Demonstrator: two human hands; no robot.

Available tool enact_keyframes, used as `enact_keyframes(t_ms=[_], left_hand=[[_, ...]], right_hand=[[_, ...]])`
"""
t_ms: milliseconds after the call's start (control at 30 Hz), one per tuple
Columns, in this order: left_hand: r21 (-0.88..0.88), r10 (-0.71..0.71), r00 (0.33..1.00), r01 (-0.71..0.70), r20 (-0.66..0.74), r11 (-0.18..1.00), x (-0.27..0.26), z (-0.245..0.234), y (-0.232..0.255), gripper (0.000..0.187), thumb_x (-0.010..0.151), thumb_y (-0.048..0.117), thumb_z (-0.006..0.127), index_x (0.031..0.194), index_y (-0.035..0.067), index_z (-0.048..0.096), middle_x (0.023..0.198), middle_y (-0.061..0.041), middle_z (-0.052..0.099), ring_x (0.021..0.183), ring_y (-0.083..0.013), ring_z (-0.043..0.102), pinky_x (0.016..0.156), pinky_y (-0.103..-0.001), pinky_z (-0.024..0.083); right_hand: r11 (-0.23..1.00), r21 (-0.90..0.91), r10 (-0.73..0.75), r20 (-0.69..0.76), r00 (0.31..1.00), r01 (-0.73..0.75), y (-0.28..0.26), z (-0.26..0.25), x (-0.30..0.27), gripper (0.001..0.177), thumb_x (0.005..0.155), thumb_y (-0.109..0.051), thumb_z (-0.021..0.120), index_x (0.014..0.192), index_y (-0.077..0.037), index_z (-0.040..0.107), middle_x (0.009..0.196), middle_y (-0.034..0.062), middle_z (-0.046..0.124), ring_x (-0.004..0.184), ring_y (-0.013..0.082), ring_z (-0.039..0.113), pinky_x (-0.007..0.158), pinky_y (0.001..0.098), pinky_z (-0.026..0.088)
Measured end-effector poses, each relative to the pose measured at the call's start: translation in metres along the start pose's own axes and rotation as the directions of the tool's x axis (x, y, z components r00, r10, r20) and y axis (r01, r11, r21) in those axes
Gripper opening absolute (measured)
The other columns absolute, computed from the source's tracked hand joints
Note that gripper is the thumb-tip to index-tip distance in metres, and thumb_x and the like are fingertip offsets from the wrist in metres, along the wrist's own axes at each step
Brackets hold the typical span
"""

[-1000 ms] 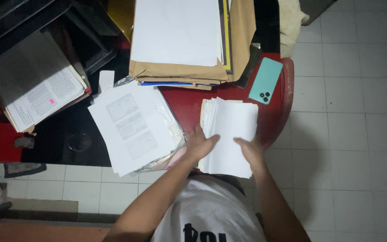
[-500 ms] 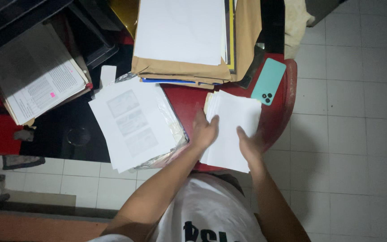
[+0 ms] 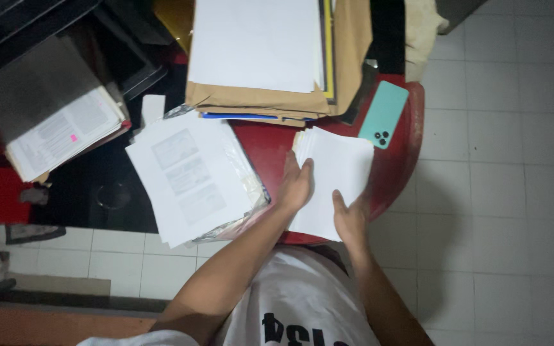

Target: The person sorts through loose sheets of paper on a red table, aligns them, and places them into a clear plastic sleeve. The person then picks up a book, flips through its pages, and places it on a black plastic shelf. The person also handles a brown envelope and a blue folder, placing them on the shelf.

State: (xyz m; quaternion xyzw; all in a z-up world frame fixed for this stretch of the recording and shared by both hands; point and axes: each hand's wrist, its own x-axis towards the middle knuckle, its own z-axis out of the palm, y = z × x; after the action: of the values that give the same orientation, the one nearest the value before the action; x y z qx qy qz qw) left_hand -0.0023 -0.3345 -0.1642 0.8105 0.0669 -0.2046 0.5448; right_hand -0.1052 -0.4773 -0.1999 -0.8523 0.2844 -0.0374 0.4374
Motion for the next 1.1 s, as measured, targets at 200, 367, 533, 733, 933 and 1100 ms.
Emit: enact_keyframes(t_ms=[200,367,533,733,933,1100], left_hand=[[0.040,0.221,0.975,-0.219,-0.036,0.975,-0.021,-0.067,-0.003,0.068,0.092,0.038,0.064,0.145,-0.002,0.049,0.151,-0.025,0.050,0.143,-0.0353,0.049,0.119,-0.038,0.037],[0.568,0.285,0.957,-0.208,-0.048,0.796,-0.066,-0.177,-0.039,0.052,0.076,0.032,0.081,0.122,0.009,0.072,0.133,-0.015,0.066,0.128,-0.0356,0.056,0.112,-0.041,0.043],[0.751,0.414,0.910,-0.271,-0.003,0.602,-0.081,-0.194,-0.067,0.074,0.058,0.038,0.090,0.122,0.007,0.068,0.136,-0.020,0.057,0.132,-0.0413,0.046,0.110,-0.051,0.038],[0.739,0.361,0.932,-0.231,-0.018,0.633,-0.076,-0.192,-0.082,0.074,0.065,0.044,0.089,0.126,0.011,0.064,0.138,-0.016,0.055,0.137,-0.0404,0.042,0.111,-0.059,0.033],[0.741,0.371,0.929,-0.250,0.002,0.623,-0.077,-0.198,-0.086,0.076,0.067,0.047,0.087,0.129,0.012,0.062,0.139,-0.014,0.056,0.139,-0.0387,0.043,0.111,-0.058,0.034],[0.709,0.353,0.936,-0.252,0.004,0.659,-0.079,-0.204,-0.073,0.089,0.064,0.052,0.089,0.135,0.009,0.056,0.140,-0.017,0.053,0.137,-0.0393,0.043,0.111,-0.058,0.032]], right_hand=[[0.866,-0.278,-0.475,-0.203,0.856,0.415,-0.032,-0.015,-0.016,0.076,0.093,-0.027,0.073,0.146,0.018,0.040,0.150,0.0448,0.041,0.145,0.0553,0.033,0.120,0.0519,0.026],[0.772,-0.061,-0.635,-0.035,0.772,0.632,-0.116,-0.006,-0.034,0.051,0.098,-0.020,0.067,0.138,0.007,0.052,0.145,0.0307,0.054,0.141,0.0458,0.047,0.119,0.0500,0.039],[0.765,0.006,-0.637,0.153,0.756,0.644,-0.148,0.025,-0.042,0.043,0.095,-0.020,0.069,0.130,0.002,0.060,0.135,0.0253,0.061,0.129,0.0425,0.056,0.110,0.0492,0.044],[0.904,-0.201,-0.190,0.600,0.777,0.377,-0.152,0.080,-0.032,0.040,0.093,-0.034,0.061,0.124,-0.009,0.067,0.106,0.0159,0.076,0.100,0.0336,0.073,0.094,0.0445,0.054],[0.870,-0.362,-0.059,0.598,0.799,0.336,-0.154,0.127,-0.030,0.047,0.082,-0.045,0.073,0.108,-0.006,0.072,0.100,0.0215,0.074,0.100,0.0382,0.071,0.090,0.0464,0.055],[0.798,-0.452,-0.073,0.584,0.808,0.399,-0.177,0.129,-0.041,0.037,0.089,-0.043,0.065,0.101,-0.010,0.074,0.108,0.0151,0.074,0.105,0.0371,0.069,0.089,0.0501,0.053]])
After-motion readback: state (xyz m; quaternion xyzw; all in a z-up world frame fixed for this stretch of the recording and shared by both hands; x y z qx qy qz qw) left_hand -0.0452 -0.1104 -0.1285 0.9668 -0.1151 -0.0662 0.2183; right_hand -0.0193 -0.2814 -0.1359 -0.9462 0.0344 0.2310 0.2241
